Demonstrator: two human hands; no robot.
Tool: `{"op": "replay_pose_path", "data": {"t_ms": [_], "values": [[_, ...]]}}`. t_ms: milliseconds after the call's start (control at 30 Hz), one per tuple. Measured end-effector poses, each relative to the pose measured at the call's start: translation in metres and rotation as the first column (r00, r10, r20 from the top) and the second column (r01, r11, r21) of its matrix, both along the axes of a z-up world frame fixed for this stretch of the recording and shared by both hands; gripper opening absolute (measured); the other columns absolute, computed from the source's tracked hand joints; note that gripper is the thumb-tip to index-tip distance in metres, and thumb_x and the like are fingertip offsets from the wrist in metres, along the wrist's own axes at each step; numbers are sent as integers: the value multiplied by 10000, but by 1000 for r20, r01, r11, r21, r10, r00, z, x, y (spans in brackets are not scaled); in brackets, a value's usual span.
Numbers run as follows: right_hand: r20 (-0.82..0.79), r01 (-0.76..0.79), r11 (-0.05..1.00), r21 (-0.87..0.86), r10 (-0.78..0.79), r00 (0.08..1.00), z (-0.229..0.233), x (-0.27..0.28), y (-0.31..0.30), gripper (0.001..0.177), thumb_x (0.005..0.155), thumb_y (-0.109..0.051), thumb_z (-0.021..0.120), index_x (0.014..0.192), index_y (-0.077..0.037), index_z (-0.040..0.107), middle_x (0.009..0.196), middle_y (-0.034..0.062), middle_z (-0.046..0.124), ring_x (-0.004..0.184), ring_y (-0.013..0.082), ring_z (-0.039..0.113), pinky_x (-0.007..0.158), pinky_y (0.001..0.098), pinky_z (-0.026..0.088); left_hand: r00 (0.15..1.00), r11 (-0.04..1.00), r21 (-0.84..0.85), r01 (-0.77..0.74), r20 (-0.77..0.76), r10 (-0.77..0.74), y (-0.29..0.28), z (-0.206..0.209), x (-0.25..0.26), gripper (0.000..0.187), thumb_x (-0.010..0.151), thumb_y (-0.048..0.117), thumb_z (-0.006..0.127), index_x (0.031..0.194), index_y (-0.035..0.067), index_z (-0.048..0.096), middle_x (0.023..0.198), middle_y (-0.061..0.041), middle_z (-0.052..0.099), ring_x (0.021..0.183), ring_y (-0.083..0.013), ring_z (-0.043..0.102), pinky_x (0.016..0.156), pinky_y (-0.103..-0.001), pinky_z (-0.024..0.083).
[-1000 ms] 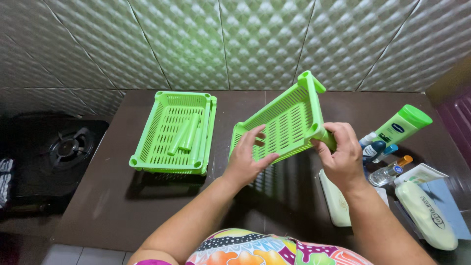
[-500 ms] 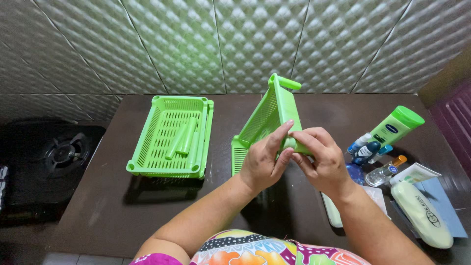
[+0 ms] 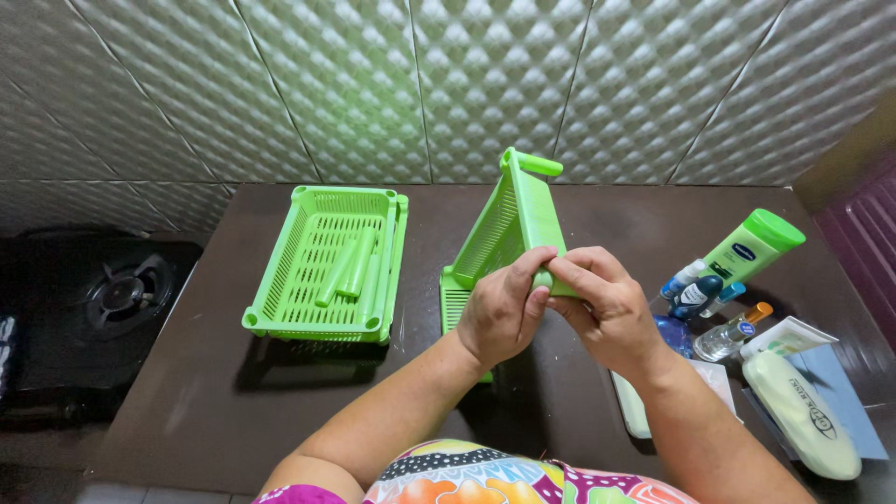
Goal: The person disassembles a green plastic storage rack by removing items and detaching the shelves and legs. They then reassemble the rack by inserting the legs and stacking the shelves. Finally, they place toiletries back onto the top shelf.
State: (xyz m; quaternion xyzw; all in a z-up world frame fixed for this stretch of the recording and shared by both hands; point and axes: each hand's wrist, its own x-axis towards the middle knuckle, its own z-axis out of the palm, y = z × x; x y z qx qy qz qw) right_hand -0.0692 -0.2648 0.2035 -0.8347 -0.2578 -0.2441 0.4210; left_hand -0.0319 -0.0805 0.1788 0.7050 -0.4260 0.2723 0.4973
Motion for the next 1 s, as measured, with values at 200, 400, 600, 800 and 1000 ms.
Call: {"op": "replay_pose_path", "data": {"t_ms": [200,400,600,800,1000], "values": [[13,142,989,-40,-142,990,-6,-6,-7,440,818,-53,793,1240,-67,670,1154,114,637,976,252,687,786,342,585,984,998,56,15,-176,-5,19,-35,12,663,1044,454,524,1556,49,404,1207,-136,670,1146,-328,658,1061,-450,495],[195,354,912,-209,-316,929,-11,-3,-41,391,793,-104,800,1163,-68,677,1137,118,691,1080,335,648,940,450,510,754,799,206,-565,-263,602,78,-152,12,797,963,485,634,1551,29,348,1510,-221,439,1414,-412,418,1185,-490,317],[-217,450,879,-158,-476,853,-46,8,-67,360,813,-87,786,1162,-42,706,1098,127,716,943,259,708,812,374,568,613,933,77,-352,-735,292,91,-219,13,963,769,340,803,1539,56,300,1539,-188,396,1314,-355,554,1066,-434,466],[-408,490,866,-99,-485,774,-123,36,-88,372,830,-65,761,1194,-39,690,1103,121,743,988,225,737,872,359,576,391,852,146,-503,-841,375,80,-202,35,779,881,256,747,1535,93,356,1443,-209,562,1311,-323,573,1085,-396,447],[-616,486,866,-118,-448,648,-193,52,-103,666,801,-178,784,1402,-77,514,1183,151,722,1070,240,720,927,378,552,340,834,108,-541,-879,335,81,-194,48,639,967,99,549,1569,116,336,1495,-197,524,1351,-309,527,1099,-372,415]]}}
